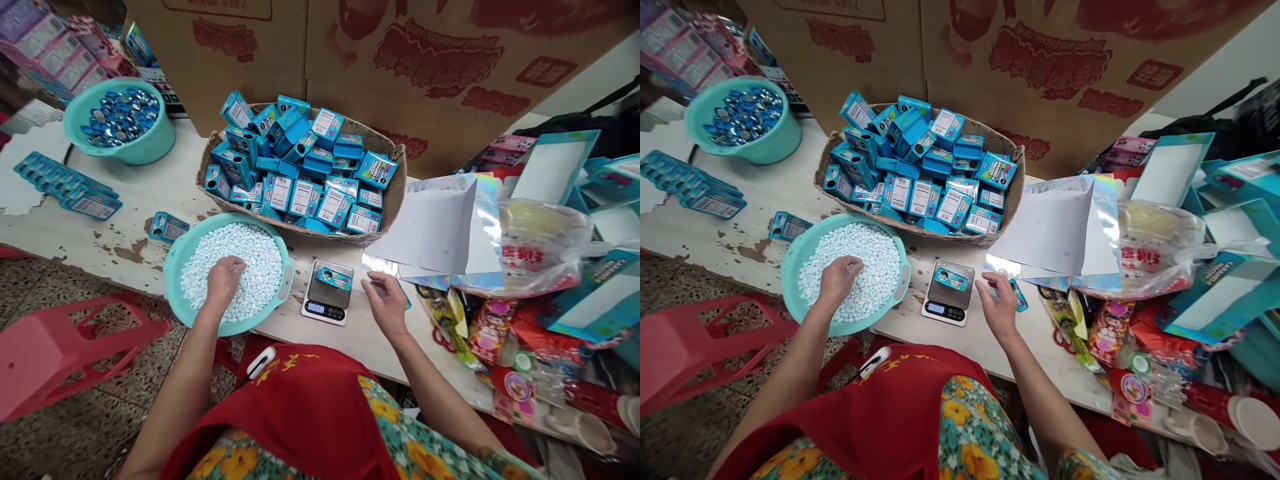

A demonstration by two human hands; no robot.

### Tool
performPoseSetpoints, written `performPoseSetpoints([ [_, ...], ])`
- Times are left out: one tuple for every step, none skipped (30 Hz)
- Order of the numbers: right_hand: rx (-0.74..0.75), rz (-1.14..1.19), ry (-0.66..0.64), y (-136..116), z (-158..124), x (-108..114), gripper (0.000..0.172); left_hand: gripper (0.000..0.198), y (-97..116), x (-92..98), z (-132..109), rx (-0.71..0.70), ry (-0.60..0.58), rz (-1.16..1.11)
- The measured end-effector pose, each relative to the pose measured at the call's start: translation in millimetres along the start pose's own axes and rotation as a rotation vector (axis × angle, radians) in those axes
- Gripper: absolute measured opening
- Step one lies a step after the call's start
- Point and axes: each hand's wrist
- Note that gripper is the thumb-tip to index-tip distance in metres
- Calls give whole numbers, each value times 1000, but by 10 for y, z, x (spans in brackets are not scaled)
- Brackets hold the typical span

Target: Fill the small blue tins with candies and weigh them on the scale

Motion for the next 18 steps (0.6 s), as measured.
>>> performPoseSetpoints([
  [-5, 1, -3, 9, -4, -5, 21, 24, -12, 21, -6, 12, 8, -28],
  [-11, 1, -5, 20, -9, -9, 21, 24, -23, 41, -12, 24, 14, -52],
  [-17, 1, -5, 29, -15, -12, 22, 23, -35, 59, -17, 37, 19, -71],
  [-23, 2, -9, 37, -20, -14, 22, 23, -46, 74, -22, 50, 22, -85],
  [-28, 5, -13, 40, -25, -15, 23, 23, -56, 85, -28, 58, 26, -97],
  [-35, 10, -17, 39, -29, -17, 24, 23, -67, 93, -34, 58, 30, -106],
  [-45, 19, -26, 32, -32, -21, 25, 22, -78, 97, -41, 54, 36, -114],
  [-53, 30, -38, 21, -34, -30, 26, 22, -90, 98, -49, 49, 39, -119],
  [-55, 44, -55, 7, -34, -44, 28, 22, -103, 96, -58, 47, 42, -116],
  [-51, 58, -76, -7, -33, -65, 31, 22, -117, 92, -68, 50, 47, -101],
  [-37, 67, -102, -17, -31, -94, 36, 22, -131, 88, -79, 51, 54, -73],
  [-13, 67, -131, -22, -29, -131, 43, 23, -142, 83, -91, 41, 63, -34],
  [16, 57, -158, -20, -25, -173, 51, 24, -145, 77, -107, 21, 77, 8],
  [47, 40, -185, -11, -21, -217, 57, 25, -135, 71, -127, -10, 100, 44],
  [72, 19, -214, 1, -16, -259, 58, 25, -108, 63, -152, -47, 127, 62],
  [89, 2, -242, 11, -8, -295, 55, 26, -59, 55, -185, -87, 150, 55],
  [100, -8, -263, 11, 3, -322, 49, 27, 15, 45, -228, -124, 165, 24],
  [106, -12, -280, -7, 16, -340, 43, 27, 115, 36, -282, -157, 166, -26],
])
Point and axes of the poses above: each hand's wrist, its own z-axis towards the middle knuckle, its own x-axis out of the back of the hand, y = z × x, and after that the axes turned 6 degrees about x, right-handed
